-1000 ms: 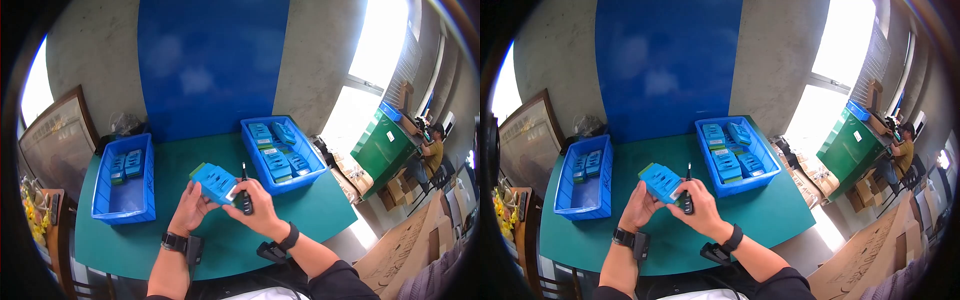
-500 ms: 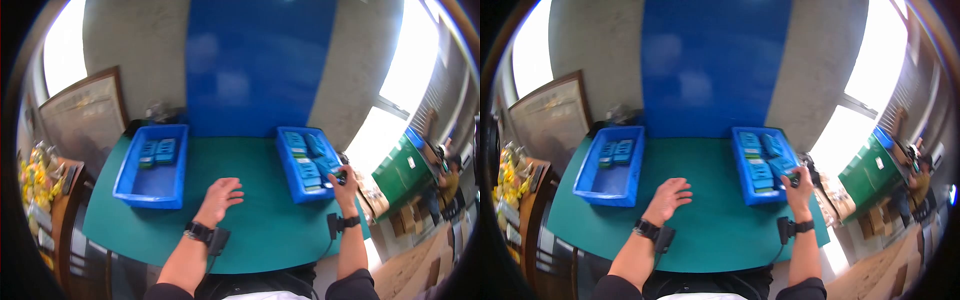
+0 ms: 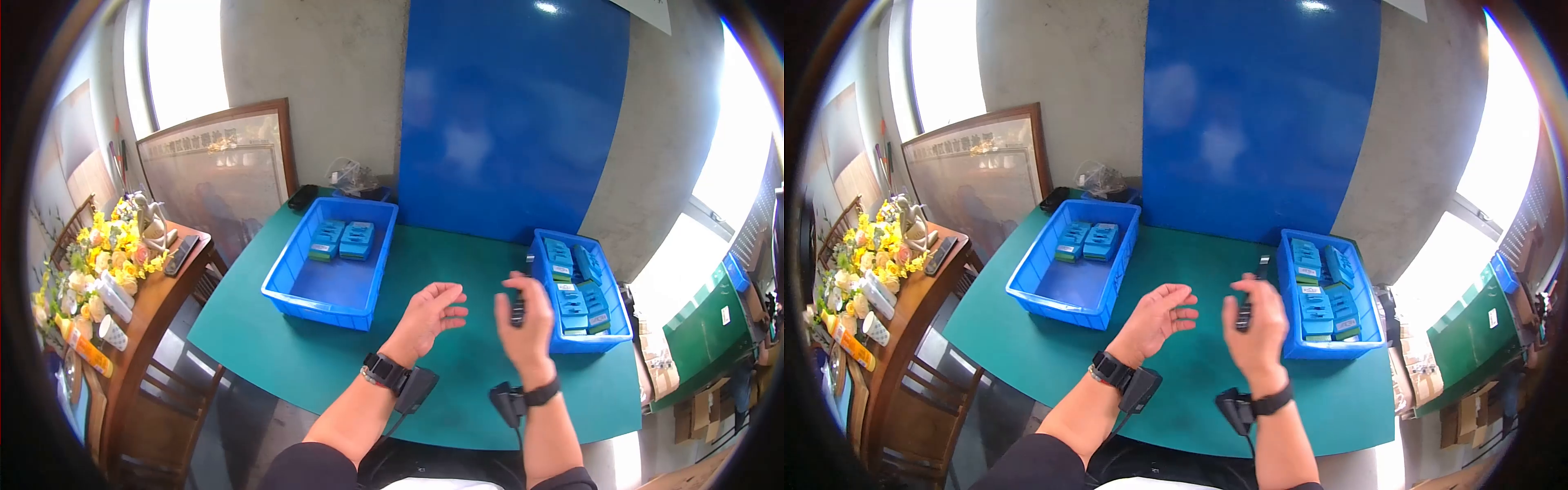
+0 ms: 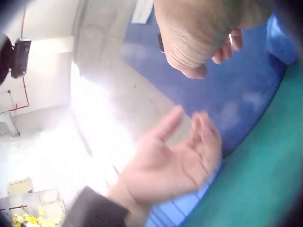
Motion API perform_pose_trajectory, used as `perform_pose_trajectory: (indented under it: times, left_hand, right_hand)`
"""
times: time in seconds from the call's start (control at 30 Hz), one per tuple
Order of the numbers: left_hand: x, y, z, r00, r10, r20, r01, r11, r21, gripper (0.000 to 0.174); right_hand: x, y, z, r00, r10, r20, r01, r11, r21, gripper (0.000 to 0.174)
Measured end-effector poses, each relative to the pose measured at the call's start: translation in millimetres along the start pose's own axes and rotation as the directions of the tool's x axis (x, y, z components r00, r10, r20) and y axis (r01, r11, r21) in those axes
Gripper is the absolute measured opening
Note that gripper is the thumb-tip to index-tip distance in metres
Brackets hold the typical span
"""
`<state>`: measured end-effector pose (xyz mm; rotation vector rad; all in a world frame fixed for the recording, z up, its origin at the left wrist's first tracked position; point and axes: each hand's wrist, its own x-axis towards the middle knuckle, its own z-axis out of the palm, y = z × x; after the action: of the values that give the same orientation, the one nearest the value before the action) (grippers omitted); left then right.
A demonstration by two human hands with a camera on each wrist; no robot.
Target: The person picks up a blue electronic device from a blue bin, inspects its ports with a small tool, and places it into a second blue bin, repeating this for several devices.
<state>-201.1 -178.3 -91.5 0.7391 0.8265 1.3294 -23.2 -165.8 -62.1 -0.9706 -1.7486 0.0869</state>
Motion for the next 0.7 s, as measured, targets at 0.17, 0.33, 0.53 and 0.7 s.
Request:
perform_pose_trajectory:
  times: [0.17,0.33,0.53,0.7]
  left_hand:
    - [0,66,4,0.98,0.19,-0.054,-0.173,0.959,0.226,0.025]
    - [44,139,-31,0.922,0.364,-0.132,-0.168,0.683,0.711,0.033]
    - [95,154,-125,0.909,0.348,-0.229,0.192,0.138,0.972,0.024]
    - [116,136,-169,0.982,0.182,-0.046,0.104,-0.324,0.94,0.02]
  right_hand:
    - [-34,13,63,0.986,0.115,0.117,-0.125,0.989,0.082,0.022]
    - [-44,29,68,0.989,0.107,0.097,-0.12,0.983,0.136,0.019]
    - [-41,46,69,0.983,0.184,0.025,-0.185,0.969,0.161,0.019]
    - [-36,50,71,0.971,0.238,0.001,-0.235,0.958,0.165,0.019]
